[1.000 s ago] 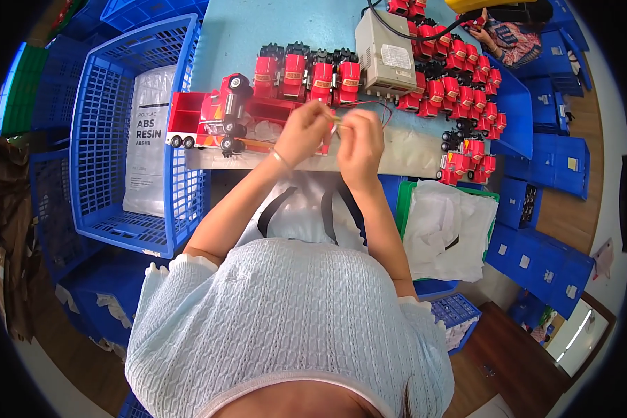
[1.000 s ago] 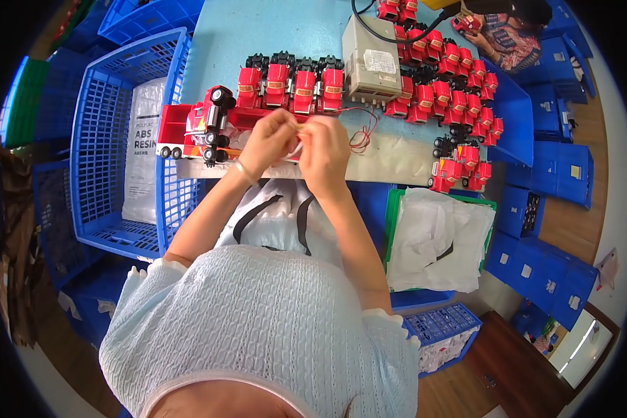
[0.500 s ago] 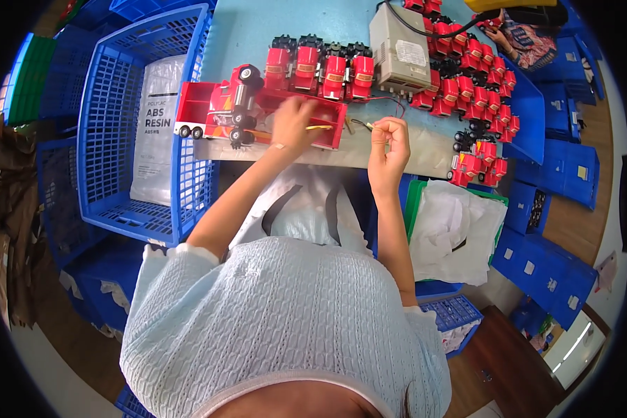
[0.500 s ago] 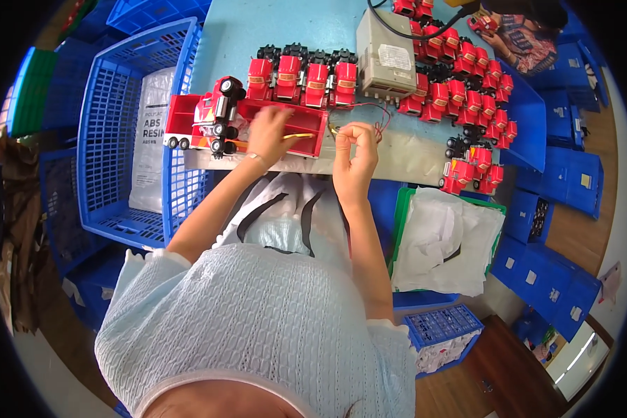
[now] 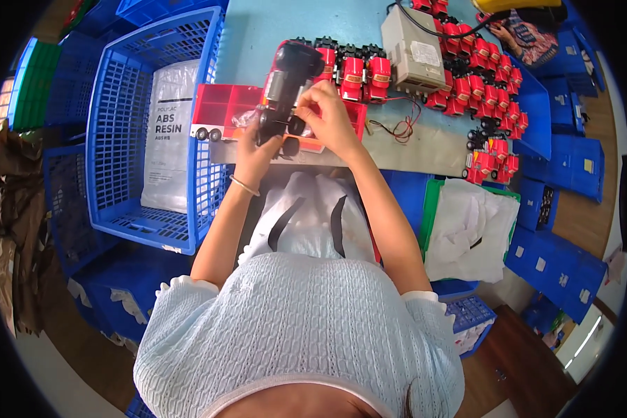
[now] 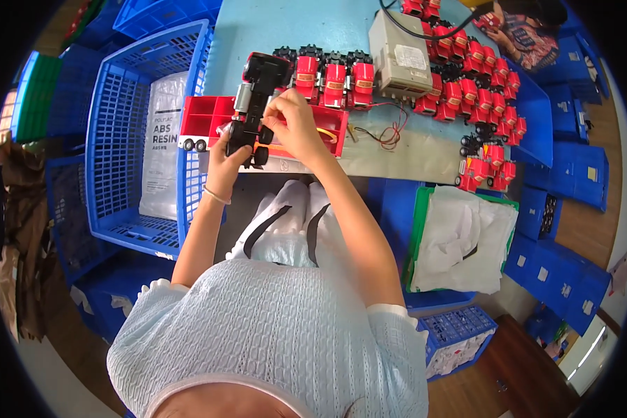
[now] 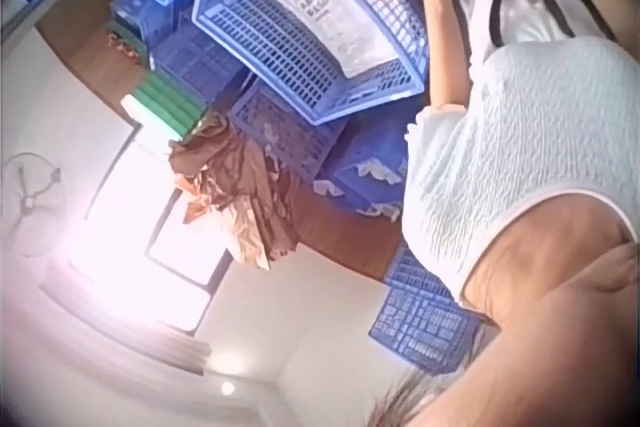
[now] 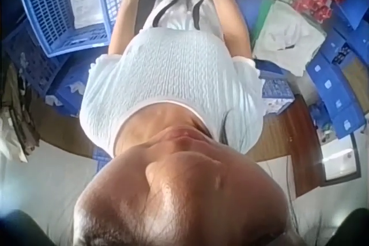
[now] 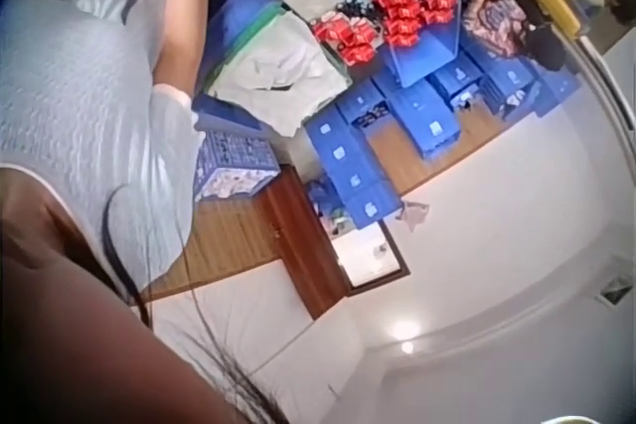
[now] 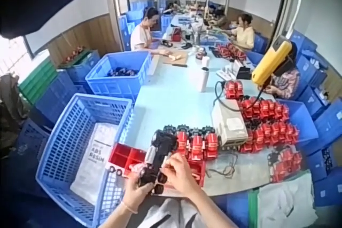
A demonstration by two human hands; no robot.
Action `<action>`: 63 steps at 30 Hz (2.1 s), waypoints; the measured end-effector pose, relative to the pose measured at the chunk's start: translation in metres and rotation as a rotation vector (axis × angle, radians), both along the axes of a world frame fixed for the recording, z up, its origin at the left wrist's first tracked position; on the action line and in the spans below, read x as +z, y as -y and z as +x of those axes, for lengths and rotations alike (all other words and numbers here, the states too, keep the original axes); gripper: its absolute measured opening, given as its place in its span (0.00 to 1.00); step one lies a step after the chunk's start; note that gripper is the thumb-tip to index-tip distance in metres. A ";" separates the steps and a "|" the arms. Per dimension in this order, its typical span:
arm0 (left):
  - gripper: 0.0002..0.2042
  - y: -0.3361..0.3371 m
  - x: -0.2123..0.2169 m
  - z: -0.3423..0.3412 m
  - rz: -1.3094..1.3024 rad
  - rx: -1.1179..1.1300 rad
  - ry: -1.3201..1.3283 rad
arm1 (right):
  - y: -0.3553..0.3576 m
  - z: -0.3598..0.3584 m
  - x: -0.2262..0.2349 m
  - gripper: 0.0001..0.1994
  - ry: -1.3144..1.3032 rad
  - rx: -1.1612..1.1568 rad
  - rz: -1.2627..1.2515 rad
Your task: Assembling and organizing toy trucks on a production line.
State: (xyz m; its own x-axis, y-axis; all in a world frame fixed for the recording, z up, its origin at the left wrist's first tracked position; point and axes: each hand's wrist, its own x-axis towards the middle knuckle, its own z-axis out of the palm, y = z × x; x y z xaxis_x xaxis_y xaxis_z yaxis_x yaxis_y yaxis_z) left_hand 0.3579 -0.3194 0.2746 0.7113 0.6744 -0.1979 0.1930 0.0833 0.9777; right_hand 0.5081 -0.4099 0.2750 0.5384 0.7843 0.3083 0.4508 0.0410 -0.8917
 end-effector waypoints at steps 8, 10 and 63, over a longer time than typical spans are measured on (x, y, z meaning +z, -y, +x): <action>0.15 0.059 0.016 0.033 -0.025 -0.360 0.049 | 0.075 0.004 0.043 0.05 0.298 -0.471 -0.225; 0.17 0.079 0.014 0.047 0.000 -0.437 0.062 | 0.098 0.009 0.033 0.10 0.393 -0.618 -0.226; 0.24 0.810 -0.222 0.276 1.399 -1.656 -0.064 | 0.885 0.129 -0.603 0.19 -1.142 -1.445 0.135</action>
State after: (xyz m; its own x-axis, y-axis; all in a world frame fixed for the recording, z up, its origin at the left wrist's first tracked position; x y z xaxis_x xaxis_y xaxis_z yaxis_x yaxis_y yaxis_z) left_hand 0.6335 -1.1299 0.0522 0.6551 -0.6941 -0.2985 -0.6570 -0.7184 0.2285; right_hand 0.6369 -1.2952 -0.3283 0.6532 -0.4182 -0.6312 -0.5521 0.3076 -0.7750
